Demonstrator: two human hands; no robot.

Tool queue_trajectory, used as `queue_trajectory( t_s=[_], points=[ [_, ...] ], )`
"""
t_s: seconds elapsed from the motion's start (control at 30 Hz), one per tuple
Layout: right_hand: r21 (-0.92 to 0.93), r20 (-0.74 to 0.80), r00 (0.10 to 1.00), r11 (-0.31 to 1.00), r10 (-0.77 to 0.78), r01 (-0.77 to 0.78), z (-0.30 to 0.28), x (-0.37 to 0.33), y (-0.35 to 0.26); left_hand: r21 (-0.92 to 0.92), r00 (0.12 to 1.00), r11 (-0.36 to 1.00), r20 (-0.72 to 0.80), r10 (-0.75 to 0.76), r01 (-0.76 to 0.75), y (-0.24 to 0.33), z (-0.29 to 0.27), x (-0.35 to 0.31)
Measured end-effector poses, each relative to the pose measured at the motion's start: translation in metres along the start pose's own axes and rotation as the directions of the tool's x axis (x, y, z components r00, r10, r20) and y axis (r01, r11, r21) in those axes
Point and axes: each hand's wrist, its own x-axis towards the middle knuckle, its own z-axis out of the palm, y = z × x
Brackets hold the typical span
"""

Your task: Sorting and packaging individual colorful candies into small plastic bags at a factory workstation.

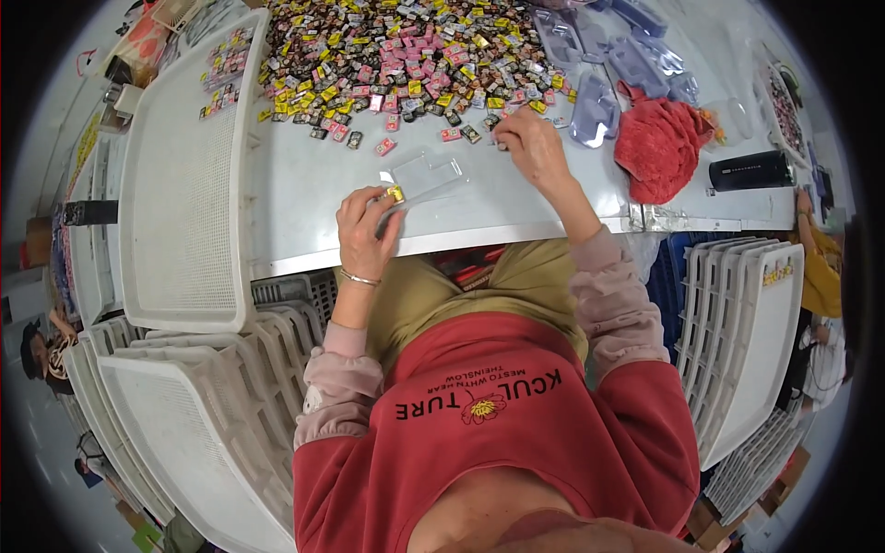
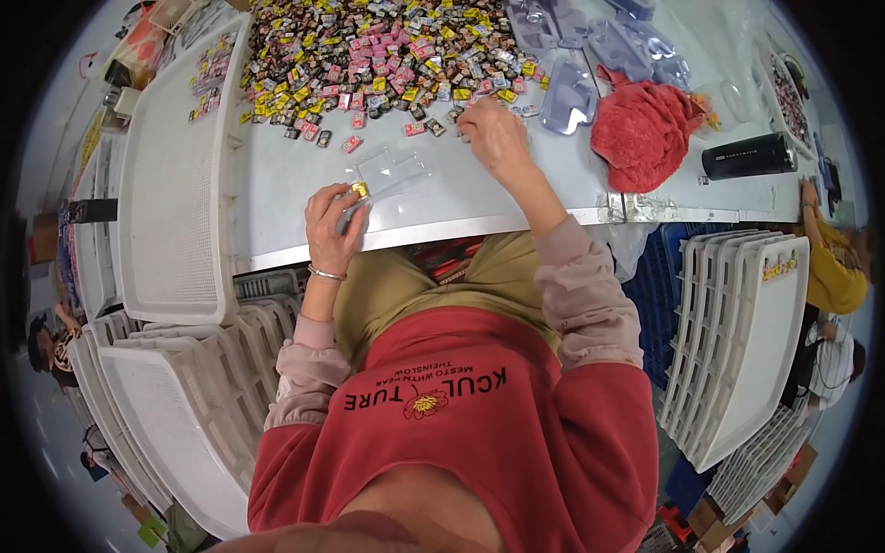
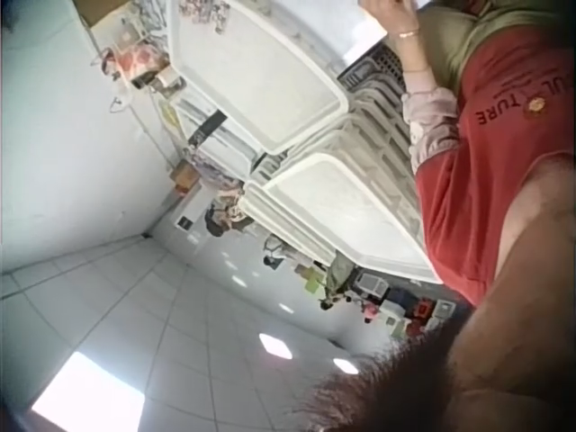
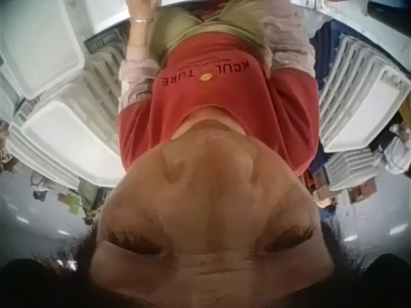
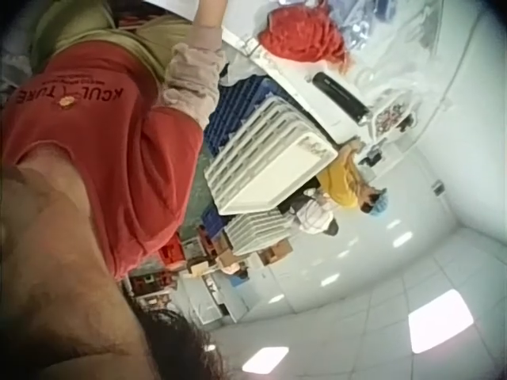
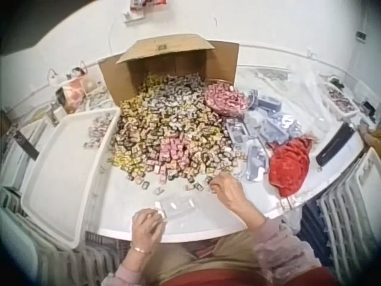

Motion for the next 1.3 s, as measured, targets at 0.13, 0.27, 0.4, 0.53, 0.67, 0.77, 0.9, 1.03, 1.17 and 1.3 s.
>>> queue_trajectory(
  t_s=[0.13, 0.27, 0.4, 0.53, 0.67, 0.77, 0.9, 1.03, 1.17, 1.3],
  points=[
    [-0.212, -0.165, 0.984, 0.977, -0.067, 0.031, -0.008, 0.024, 0.008, 0.000, 1.000, 1.000, 0.008, 0.004, -0.004, 0.001, -0.001, 0.001],
    [-0.060, -0.258, 0.958, 0.992, -0.125, 0.113, -0.026, 0.066, 0.011, -0.017, 0.999, 0.999, -0.020, 0.028, -0.028, -0.003, 0.002, -0.001],
    [0.065, -0.103, 0.980, 0.982, -0.172, 0.180, -0.015, 0.096, -0.005, 0.002, 0.999, 0.999, -0.016, 0.040, -0.040, -0.002, 0.002, 0.003],
    [-0.137, 0.253, 0.943, 0.957, -0.216, 0.256, 0.021, 0.079, -0.031, 0.015, 0.999, 0.999, -0.027, 0.041, -0.040, 0.001, 0.003, 0.004],
    [-0.330, 0.174, 0.960, 0.905, -0.219, 0.267, 0.031, 0.075, -0.013, -0.001, 1.000, 1.000, -0.013, 0.004, -0.004, 0.001, 0.000, 0.002],
    [-0.287, 0.159, 0.979, 0.943, -0.124, 0.166, 0.003, 0.100, 0.000, 0.029, 1.000, 1.000, 0.002, 0.000, 0.000, 0.003, -0.005, 0.003],
    [-0.335, -0.194, 0.956, 0.931, -0.219, 0.145, -0.013, 0.164, 0.038, -0.007, 1.000, 1.000, 0.014, 0.009, -0.009, 0.006, -0.003, 0.007],
    [-0.519, -0.227, 0.970, 0.854, -0.086, -0.046, 0.017, 0.176, 0.033, 0.004, 1.000, 1.000, 0.013, -0.005, 0.005, 0.003, -0.001, 0.005],
    [-0.262, -0.094, 0.960, 0.937, -0.265, 0.233, 0.009, 0.176, 0.052, 0.007, 1.000, 1.000, 0.002, -0.023, 0.023, 0.004, 0.000, 0.006],
    [-0.220, 0.181, 0.955, 0.937, -0.234, 0.272, -0.017, 0.164, 0.036, 0.023, 1.000, 0.999, 0.013, -0.023, 0.023, 0.007, -0.007, 0.009]
  ],
)
